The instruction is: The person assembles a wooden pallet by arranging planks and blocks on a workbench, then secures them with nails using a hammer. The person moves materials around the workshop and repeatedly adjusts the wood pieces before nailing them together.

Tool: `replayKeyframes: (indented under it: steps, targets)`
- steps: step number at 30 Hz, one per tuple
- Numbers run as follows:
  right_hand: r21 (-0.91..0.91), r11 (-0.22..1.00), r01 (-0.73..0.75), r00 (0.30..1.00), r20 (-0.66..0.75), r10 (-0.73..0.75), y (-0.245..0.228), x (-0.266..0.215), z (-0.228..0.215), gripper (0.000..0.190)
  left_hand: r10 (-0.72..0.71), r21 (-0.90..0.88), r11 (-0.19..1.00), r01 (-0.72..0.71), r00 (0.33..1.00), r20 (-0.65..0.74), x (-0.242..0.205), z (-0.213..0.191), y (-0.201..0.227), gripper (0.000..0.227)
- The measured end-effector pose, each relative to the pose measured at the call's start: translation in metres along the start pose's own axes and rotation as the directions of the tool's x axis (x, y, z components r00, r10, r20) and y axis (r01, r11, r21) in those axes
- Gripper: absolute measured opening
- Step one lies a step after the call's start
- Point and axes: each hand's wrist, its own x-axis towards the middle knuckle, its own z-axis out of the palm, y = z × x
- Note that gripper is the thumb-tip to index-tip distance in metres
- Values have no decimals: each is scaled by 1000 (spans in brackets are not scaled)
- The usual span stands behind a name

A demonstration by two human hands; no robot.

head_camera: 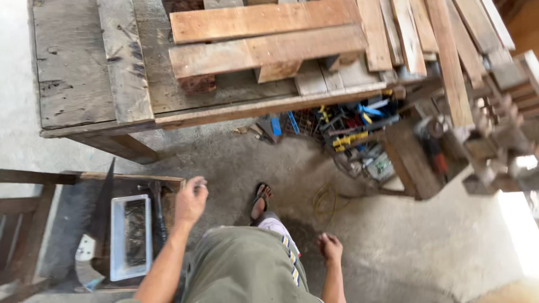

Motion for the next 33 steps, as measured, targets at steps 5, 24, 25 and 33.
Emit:
replayKeyframes:
  steps: [5, 24, 25, 33]
  targets:
    - [-86, 860, 503, 856, 190, -482, -212, 154, 77, 11, 30, -107, 992, -69, 943, -332, 90, 4, 52, 26]
    - [-399, 675, 621, 776, 432, -459, -584, 329, 385, 64, 24, -249, 968, -34, 999, -44, 404, -12, 113, 50]
    - [-481, 584, 653, 757, 413, -506, -583, 329, 387, 62, -9, -262, 965, -8, 998, -64, 403, -9, 113, 51]
    - [-633, 494, 595, 793, 363, -490, -576, 310, 382, 61, -49, -104, 994, 35, 989, -136, 410, -15, 142, 53]
